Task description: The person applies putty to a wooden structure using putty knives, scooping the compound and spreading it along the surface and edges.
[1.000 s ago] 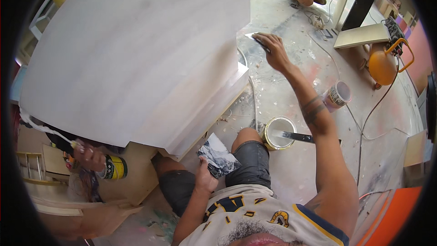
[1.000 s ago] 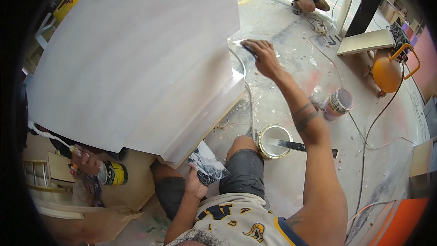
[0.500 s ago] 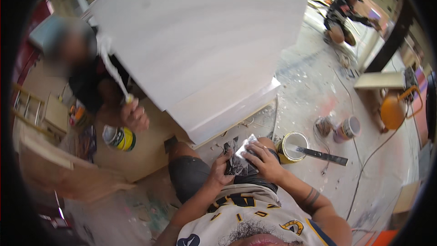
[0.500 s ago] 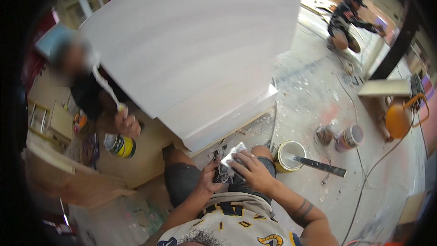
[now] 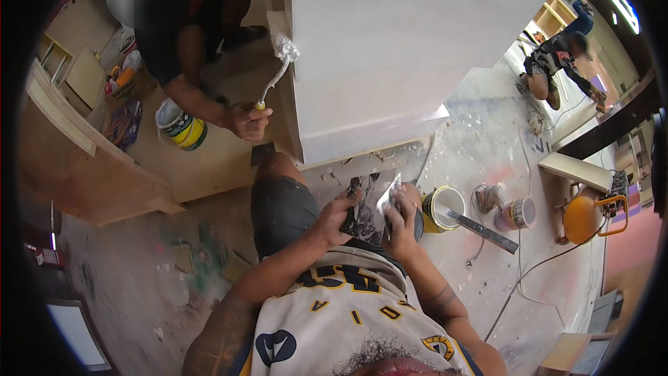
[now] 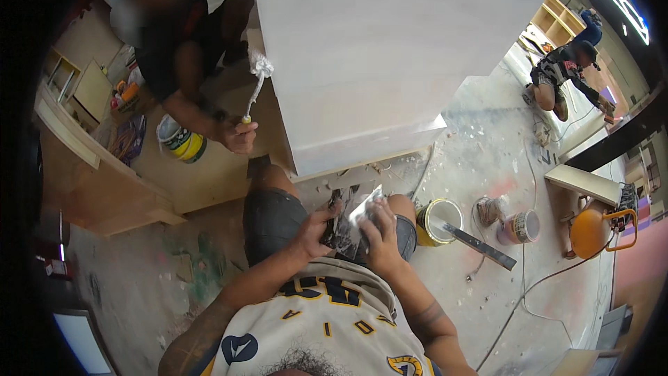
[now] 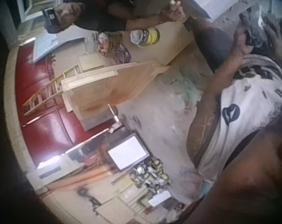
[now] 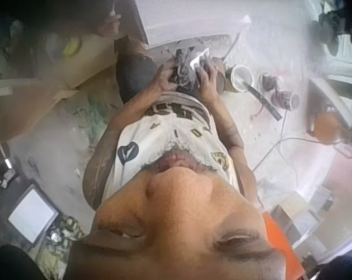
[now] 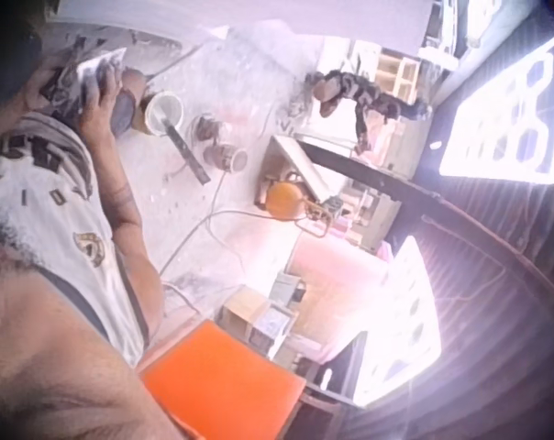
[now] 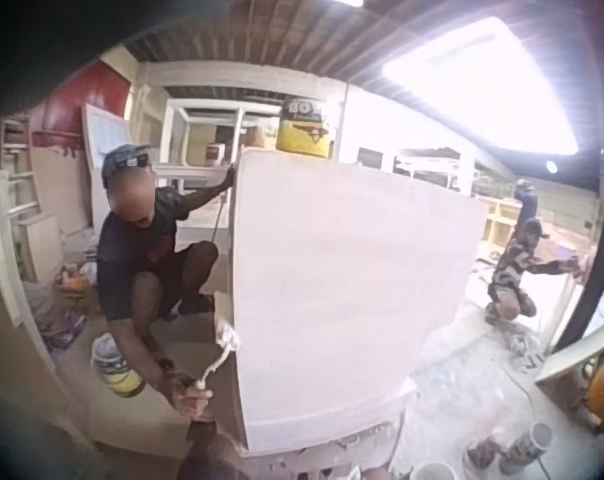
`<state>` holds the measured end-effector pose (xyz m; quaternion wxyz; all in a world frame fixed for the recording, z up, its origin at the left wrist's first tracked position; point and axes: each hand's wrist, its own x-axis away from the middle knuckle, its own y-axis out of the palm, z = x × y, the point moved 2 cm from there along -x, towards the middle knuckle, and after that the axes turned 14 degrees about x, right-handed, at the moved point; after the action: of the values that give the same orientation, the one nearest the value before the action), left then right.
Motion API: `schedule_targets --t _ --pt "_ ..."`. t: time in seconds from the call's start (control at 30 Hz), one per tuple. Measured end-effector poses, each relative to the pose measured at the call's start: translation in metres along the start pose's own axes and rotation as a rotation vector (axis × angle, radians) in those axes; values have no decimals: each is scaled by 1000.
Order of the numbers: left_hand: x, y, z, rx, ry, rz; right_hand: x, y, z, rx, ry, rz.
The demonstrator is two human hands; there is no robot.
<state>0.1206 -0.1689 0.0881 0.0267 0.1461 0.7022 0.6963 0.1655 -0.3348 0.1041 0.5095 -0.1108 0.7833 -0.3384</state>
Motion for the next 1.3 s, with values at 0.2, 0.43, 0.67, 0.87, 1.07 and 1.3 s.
schedule_targets --t 0.2,0.43,0.67,0.87,1.07,1.3 --pt "22 -20 17 12 137 120 18 8 21 247 126 -302" --pt "23 -51 -4 66 -45 156 17 -5 -13 17 113 -75" --pt "44 -59 18 -8 218 217 34 43 7 172 194 -461" --pt "38 -33 45 -156 266 248 48 46 10 -167 528 -173" --pt "19 -2 56 -314 232 210 22 27 30 -597 942 125" --pt "3 11 58 -595 -226 360 -24 -1 107 -509 929 78"
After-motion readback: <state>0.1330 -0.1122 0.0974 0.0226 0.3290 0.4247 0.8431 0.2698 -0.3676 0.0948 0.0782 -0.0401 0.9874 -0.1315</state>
